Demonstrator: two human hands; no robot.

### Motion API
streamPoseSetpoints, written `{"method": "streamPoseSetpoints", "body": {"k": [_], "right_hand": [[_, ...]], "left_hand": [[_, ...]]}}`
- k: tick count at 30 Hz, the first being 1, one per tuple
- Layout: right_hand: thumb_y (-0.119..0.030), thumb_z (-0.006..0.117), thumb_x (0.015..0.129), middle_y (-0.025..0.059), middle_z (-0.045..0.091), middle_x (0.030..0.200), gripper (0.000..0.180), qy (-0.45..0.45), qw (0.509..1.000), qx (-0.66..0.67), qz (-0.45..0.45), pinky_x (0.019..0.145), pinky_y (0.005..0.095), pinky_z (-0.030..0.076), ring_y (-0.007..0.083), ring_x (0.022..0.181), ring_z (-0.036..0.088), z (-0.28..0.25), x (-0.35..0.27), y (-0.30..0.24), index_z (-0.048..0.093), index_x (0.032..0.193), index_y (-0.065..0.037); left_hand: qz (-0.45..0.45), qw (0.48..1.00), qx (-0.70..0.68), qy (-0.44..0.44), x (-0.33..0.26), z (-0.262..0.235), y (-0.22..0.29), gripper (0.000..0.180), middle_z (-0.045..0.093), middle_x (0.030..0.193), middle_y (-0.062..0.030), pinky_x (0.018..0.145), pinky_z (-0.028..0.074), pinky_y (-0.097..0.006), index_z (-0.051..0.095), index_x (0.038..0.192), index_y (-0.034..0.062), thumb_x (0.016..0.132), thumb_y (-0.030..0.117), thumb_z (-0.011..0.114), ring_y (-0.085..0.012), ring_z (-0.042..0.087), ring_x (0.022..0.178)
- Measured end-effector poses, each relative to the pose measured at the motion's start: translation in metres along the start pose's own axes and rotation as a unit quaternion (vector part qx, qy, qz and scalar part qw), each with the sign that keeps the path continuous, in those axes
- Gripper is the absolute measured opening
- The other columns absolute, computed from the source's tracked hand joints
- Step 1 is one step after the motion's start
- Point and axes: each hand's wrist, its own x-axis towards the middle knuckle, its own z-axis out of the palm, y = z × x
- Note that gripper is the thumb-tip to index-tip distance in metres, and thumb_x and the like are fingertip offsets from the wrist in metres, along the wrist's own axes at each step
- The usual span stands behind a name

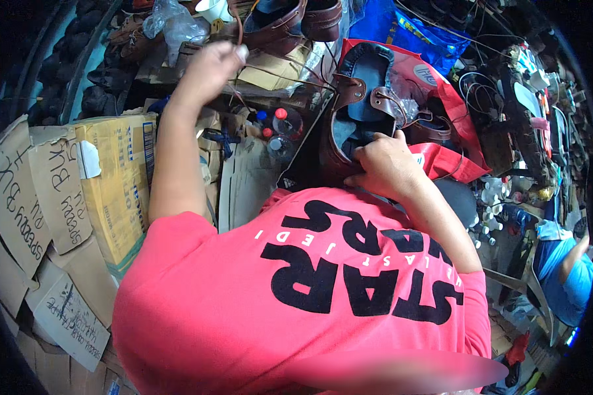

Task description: The recorder is lacing and organizing various leather shoes and boots from a large bag.

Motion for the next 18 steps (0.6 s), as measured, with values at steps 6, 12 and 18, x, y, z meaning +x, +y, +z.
{"method": "streamPoseSetpoints", "body": {"k": [6, 12, 18], "right_hand": [[-0.036, 0.073, 0.067, 0.0091, 0.062, 0.092, 0.035, 0.126, 0.989, 0.051, -0.065, 0.082, 0.0448, 0.039, 0.0269, 0.093, 0.057, 0.008, -0.002, 0.001, 0.066, 0.091, -0.010], [-0.005, 0.068, 0.064, 0.0078, 0.061, 0.109, 0.027, 0.370, 0.873, 0.260, -0.182, 0.086, 0.0409, 0.043, 0.0277, 0.101, 0.057, 0.020, -0.020, 0.020, 0.064, 0.091, -0.009], [-0.008, 0.064, 0.081, 0.0128, 0.065, 0.088, 0.015, 0.357, 0.822, 0.441, 0.048, 0.072, 0.0300, 0.047, 0.0205, 0.078, 0.062, 0.046, -0.002, 0.049, 0.064, 0.094, -0.002]], "left_hand": [[0.332, 0.904, 0.263, -0.057, -0.054, 0.118, 0.027, 0.037, 0.059, 0.085, -0.0123, 0.076, 0.047, -0.040, 0.059, 0.092, 0.0030, 0.080, 0.037, 0.068, -0.0334, 0.059, 0.083], [0.098, 0.896, 0.350, -0.255, -0.068, 0.150, -0.009, 0.059, 0.063, 0.083, -0.0188, 0.073, 0.048, -0.046, 0.051, 0.104, 0.0060, 0.074, 0.054, 0.067, -0.0383, 0.062, 0.082], [0.204, 0.838, 0.380, -0.334, -0.062, 0.147, -0.029, 0.044, 0.064, 0.075, -0.0151, 0.068, 0.048, -0.045, 0.059, 0.076, 0.0030, 0.072, 0.046, 0.068, -0.0344, 0.063, 0.073]]}}
